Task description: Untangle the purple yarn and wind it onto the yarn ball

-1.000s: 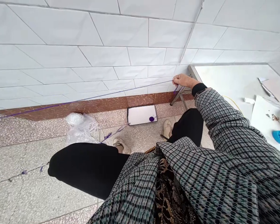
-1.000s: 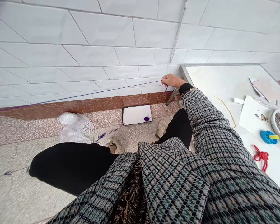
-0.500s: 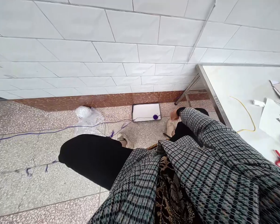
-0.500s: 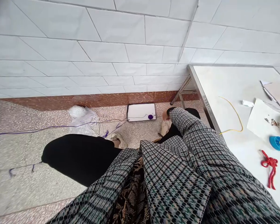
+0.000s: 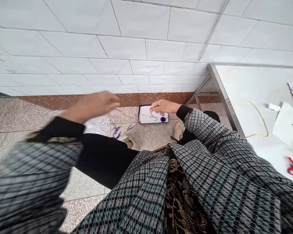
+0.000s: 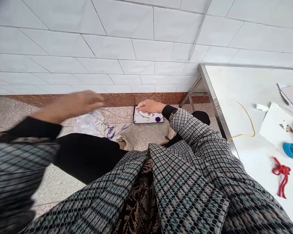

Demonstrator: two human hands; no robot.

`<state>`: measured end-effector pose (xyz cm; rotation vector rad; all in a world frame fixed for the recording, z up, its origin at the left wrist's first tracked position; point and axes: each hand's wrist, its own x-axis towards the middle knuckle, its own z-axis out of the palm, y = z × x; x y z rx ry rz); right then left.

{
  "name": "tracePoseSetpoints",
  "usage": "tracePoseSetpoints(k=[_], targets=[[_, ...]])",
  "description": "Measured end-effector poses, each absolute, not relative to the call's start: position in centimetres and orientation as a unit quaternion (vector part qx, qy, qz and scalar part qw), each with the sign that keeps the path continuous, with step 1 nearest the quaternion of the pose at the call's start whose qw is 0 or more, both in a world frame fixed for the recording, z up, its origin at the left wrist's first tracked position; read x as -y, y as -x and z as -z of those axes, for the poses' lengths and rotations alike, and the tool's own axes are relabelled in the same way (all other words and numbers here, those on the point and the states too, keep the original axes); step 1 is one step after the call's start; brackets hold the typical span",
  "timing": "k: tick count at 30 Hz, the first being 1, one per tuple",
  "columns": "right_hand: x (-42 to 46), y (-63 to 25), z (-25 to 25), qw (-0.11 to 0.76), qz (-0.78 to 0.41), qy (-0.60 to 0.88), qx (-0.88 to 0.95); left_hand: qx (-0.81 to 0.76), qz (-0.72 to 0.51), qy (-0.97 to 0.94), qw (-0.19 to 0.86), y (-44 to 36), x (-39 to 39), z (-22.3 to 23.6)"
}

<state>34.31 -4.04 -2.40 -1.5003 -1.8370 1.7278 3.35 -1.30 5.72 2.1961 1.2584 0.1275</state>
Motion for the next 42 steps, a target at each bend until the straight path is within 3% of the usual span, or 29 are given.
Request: tracePoseSetpoints(k=[4, 7, 11, 21, 23, 28, 31, 34, 38, 42], targets=[[3.8, -32.4, 0.3, 0.096, -0.576, 0.48, 0.654, -0.426, -0.093, -0.756, 0.489, -9.3, 3.1, -1.2], [3.7, -32.5, 0.4, 0.12, -0.593, 0.481, 0.635, -0.452, -0.122, -0.686, 0.556, -11.6, 3.7, 0.7], [3.0, -34.6, 1.2, 0.139, -0.627, 0.491, 0.588, -0.524, -0.124, -0.641, 0.548, -10.4, 3.2, 0.5], [2.4, -41.4, 3.0, 0.111, -0.568, 0.567, 0.586, -0.581, -0.085, -0.667, 0.459, -2.5, 1.5, -1.5], [3.0, -41.2, 3.5, 0.069, -0.541, 0.573, 0.612, -0.559, -0.058, -0.708, 0.428, -2.3, 1.3, -2.4], [6.2, -40.4, 6.3, -0.201, -0.421, 0.597, 0.652, -0.597, -0.036, -0.738, 0.314, -2.8, 0.8, -6.2], [7.0, -39.8, 7.8, -0.235, -0.366, 0.624, 0.649, -0.568, -0.041, -0.737, 0.363, -3.4, 0.8, -7.6], [5.5, -38.1, 7.1, -0.168, -0.379, 0.61, 0.675, -0.514, -0.058, -0.74, 0.429, -4.6, 1.2, -7.9], [3.5, -34.3, 3.7, 0.13, -0.63, 0.418, 0.642, -0.455, -0.069, -0.757, 0.463, -7.2, 1.7, -7.8], [4.2, -31.9, 2.1, 0.139, -0.765, 0.217, 0.591, -0.446, -0.067, -0.778, 0.436, -8.8, 1.8, -8.3]])
